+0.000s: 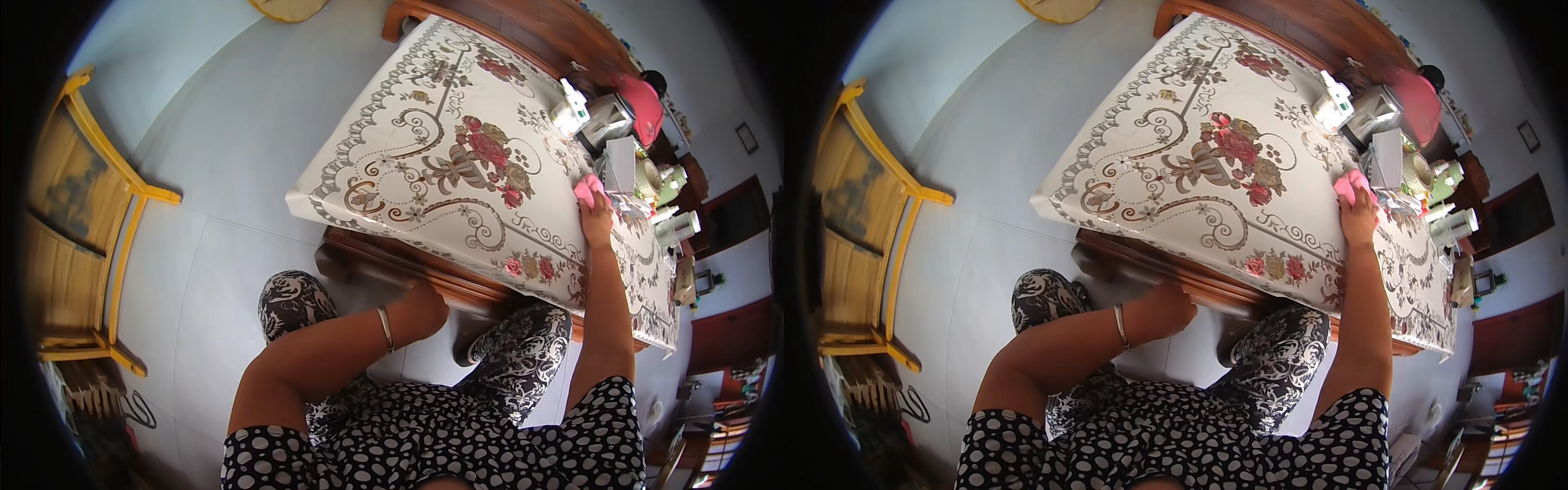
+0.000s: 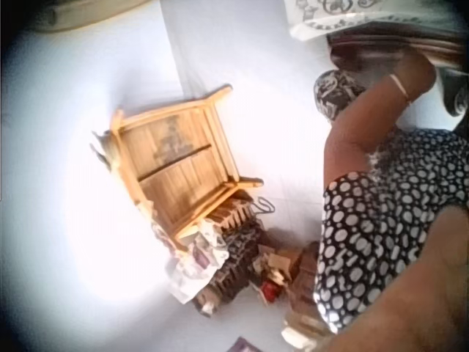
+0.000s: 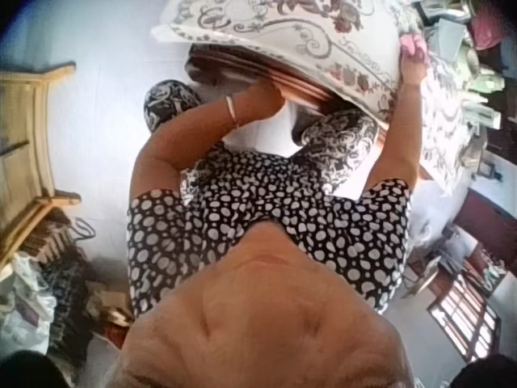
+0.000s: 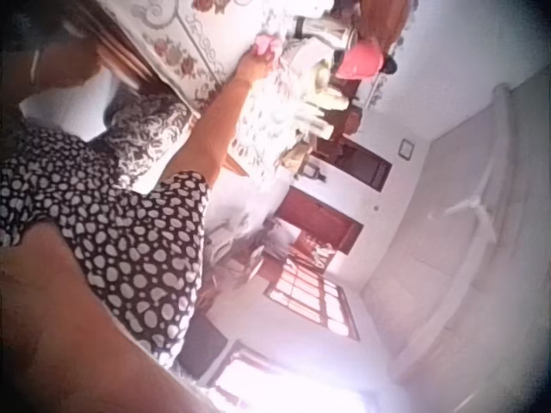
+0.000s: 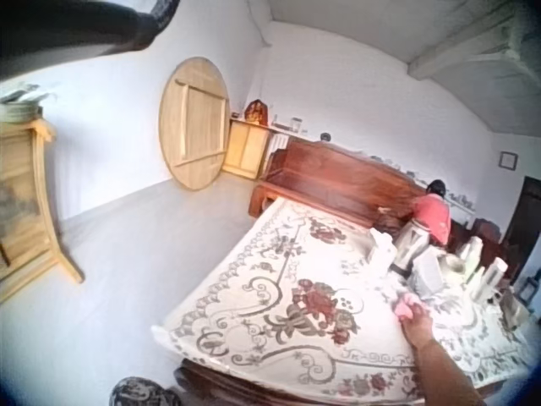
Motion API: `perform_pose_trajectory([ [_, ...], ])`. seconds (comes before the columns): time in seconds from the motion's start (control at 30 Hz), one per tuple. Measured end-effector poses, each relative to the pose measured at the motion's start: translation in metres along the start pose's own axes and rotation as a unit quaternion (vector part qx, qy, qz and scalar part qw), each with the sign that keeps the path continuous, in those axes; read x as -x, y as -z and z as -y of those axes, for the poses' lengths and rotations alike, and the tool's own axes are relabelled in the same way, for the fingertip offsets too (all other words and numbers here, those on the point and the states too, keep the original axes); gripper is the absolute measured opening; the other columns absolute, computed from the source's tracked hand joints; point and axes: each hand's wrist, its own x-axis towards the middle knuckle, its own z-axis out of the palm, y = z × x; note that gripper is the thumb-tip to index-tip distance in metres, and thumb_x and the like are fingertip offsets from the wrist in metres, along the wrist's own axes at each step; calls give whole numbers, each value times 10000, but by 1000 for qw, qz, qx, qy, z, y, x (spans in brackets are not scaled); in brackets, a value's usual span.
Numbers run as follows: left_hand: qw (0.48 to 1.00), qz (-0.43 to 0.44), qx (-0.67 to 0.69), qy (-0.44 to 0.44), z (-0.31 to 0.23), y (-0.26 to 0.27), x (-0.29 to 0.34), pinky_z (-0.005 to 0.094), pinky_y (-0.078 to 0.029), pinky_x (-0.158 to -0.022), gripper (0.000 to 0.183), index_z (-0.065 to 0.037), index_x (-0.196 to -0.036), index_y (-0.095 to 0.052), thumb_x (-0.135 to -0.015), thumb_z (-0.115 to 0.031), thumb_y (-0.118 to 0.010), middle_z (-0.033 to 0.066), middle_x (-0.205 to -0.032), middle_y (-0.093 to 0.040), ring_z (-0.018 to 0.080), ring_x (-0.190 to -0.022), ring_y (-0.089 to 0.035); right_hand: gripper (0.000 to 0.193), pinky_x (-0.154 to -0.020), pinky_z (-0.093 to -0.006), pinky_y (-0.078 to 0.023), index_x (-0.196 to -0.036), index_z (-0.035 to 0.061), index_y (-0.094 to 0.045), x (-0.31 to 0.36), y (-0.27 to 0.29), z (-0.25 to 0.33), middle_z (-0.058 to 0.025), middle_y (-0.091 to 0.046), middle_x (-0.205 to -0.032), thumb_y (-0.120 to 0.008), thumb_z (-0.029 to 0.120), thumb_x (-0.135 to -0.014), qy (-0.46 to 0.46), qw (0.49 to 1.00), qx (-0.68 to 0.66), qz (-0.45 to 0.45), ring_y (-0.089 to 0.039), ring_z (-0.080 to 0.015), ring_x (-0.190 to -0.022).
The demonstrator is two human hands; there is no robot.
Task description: The person wipes a floral-patterned tablecloth on a wooden table using a pink cloth. The person systematically cleans the surface, moving the cloth in circular and sweeping motions across the table.
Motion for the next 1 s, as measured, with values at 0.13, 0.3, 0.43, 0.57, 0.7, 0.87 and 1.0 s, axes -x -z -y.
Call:
perform_pose_trajectory([
  [0.13,998,-12,49,-23,-5,21,11,360,-431,-676,90,-86,-674,-612,-711,-139,-549,80,-677,-610,209,-678,-598,532,-984,-448,-301,-1225,64,-471,-14,-8,6,-192,-468,-1248,-528,417,-832,0,1000,22,0,-416,-376,-1158],
  [0.3,1000,15,11,4,-3,22,9,357,-414,-672,93,-77,-668,-623,-695,-121,-547,72,-670,-610,212,-666,-590,529,-978,-456,-296,-1212,55,-476,-50,-20,71,-194,-484,-1221,-519,423,-833,29,1000,10,6,-425,-376,-1146],
  [0.43,999,-4,50,0,-4,16,2,364,-415,-672,91,-77,-639,-625,-668,-116,-548,78,-657,-609,220,-657,-586,529,-1029,-436,-255,-1270,142,-460,-89,-45,114,-146,-436,-1309,-507,440,-836,52,998,-11,30,-355,-358,-1227],
  [0.57,998,-11,66,-13,-7,2,-3,376,-424,-672,87,-81,-628,-623,-651,-123,-551,77,-653,-609,223,-653,-585,541,-1003,-496,-280,-1294,234,-431,-121,-59,182,-74,-389,-1360,-480,507,-830,63,996,-14,66,-317,-321,-1267],
  [0.7,997,-21,65,-21,-6,1,-7,378,-431,-658,86,-79,-623,-616,-641,-137,-555,77,-648,-605,221,-653,-584,560,-1017,-511,-264,-1306,252,-414,-139,-68,253,-52,-348,-1393,-463,535,-826,78,993,-11,84,-262,-307,-1305],
  [0.87,996,-68,53,-18,-3,-3,-9,377,-440,-631,84,-73,-597,-586,-629,-146,-558,82,-619,-589,220,-626,-581,554,-1037,-438,-261,-1302,210,-417,-129,-54,341,-62,-364,-1379,-475,492,-829,177,974,-95,109,-290,-292,-1286],
  [1.0,995,-67,67,-8,-2,3,-14,392,-443,-595,91,-70,-593,-570,-626,-153,-556,89,-605,-583,225,-602,-579,468,-1026,-414,-287,-1267,225,-462,-108,-47,380,-64,-389,-1358,-494,417,-842,303,944,-115,67,-341,-286,-1249],
])
